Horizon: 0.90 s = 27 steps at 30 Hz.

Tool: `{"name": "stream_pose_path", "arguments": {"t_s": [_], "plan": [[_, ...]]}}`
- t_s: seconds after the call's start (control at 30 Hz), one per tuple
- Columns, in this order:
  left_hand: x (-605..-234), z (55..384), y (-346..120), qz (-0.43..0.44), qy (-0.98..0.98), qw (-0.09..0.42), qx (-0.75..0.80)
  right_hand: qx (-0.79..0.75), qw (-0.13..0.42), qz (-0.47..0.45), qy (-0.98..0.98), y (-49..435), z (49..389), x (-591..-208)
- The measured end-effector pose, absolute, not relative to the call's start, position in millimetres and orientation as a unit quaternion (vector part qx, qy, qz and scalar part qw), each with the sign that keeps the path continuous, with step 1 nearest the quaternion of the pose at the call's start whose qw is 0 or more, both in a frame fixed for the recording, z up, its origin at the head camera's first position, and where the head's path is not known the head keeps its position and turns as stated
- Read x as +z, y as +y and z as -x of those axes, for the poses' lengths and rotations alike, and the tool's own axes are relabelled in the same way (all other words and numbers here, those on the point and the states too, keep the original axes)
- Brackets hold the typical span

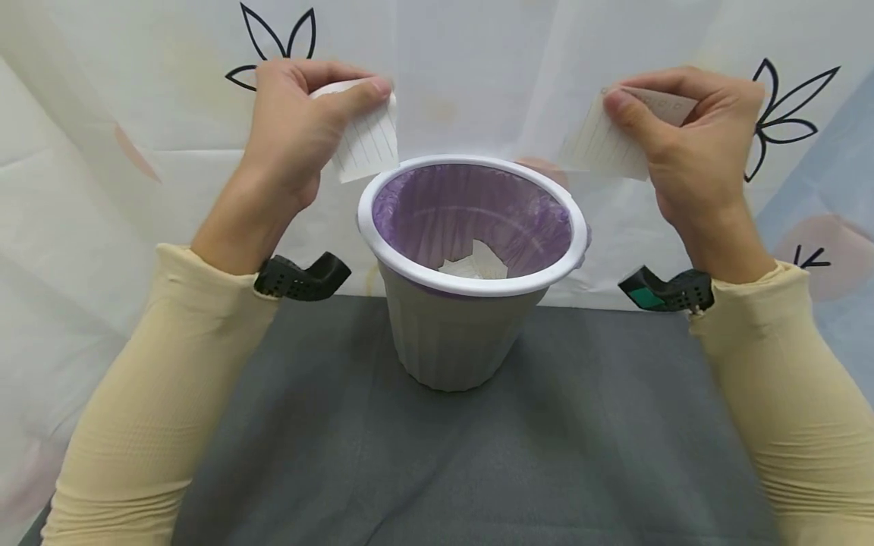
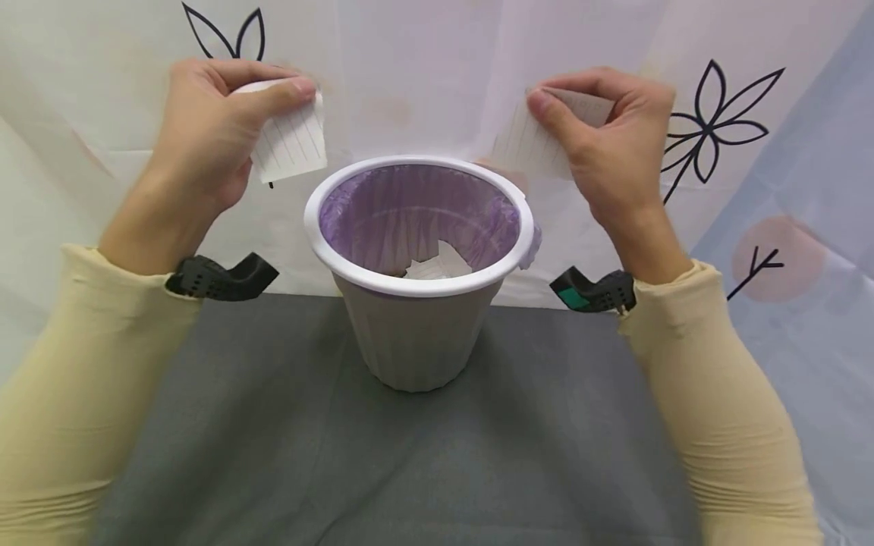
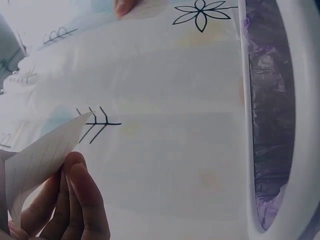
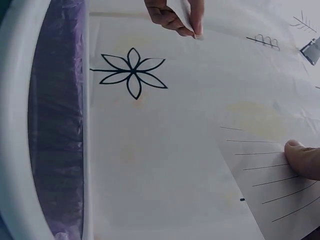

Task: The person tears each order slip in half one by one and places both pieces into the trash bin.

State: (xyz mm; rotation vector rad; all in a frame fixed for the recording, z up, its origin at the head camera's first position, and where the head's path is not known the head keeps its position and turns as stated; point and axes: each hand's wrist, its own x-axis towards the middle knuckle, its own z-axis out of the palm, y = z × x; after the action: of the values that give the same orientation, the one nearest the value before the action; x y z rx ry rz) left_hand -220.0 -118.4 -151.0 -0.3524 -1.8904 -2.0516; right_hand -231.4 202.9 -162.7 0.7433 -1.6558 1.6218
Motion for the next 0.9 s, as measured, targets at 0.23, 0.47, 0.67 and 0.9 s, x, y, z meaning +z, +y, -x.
{"name": "stream_pose_path", "arguments": {"t_s": [0.23, 0.47, 0.67, 0.9], "plan": [[-137.2, 236.0, -96.1, 0.109, -0.738, 0.134, -0.652, 0.573, 0.271, -0.239, -0.736, 183.0, 255.9, -142.4], [-136.8, 250.7, -74.5, 0.126, -0.767, 0.116, -0.618, 0.511, 0.222, -0.244, -0.794, 166.1, 274.1, -140.8], [-138.9, 257.6, -65.4, 0.125, -0.782, 0.083, -0.605, 0.516, 0.161, -0.227, -0.810, 161.3, 280.9, -143.5], [-142.0, 259.3, -64.9, 0.132, -0.809, 0.061, -0.570, 0.497, 0.132, -0.263, -0.816, 162.2, 281.3, -151.8]]}}
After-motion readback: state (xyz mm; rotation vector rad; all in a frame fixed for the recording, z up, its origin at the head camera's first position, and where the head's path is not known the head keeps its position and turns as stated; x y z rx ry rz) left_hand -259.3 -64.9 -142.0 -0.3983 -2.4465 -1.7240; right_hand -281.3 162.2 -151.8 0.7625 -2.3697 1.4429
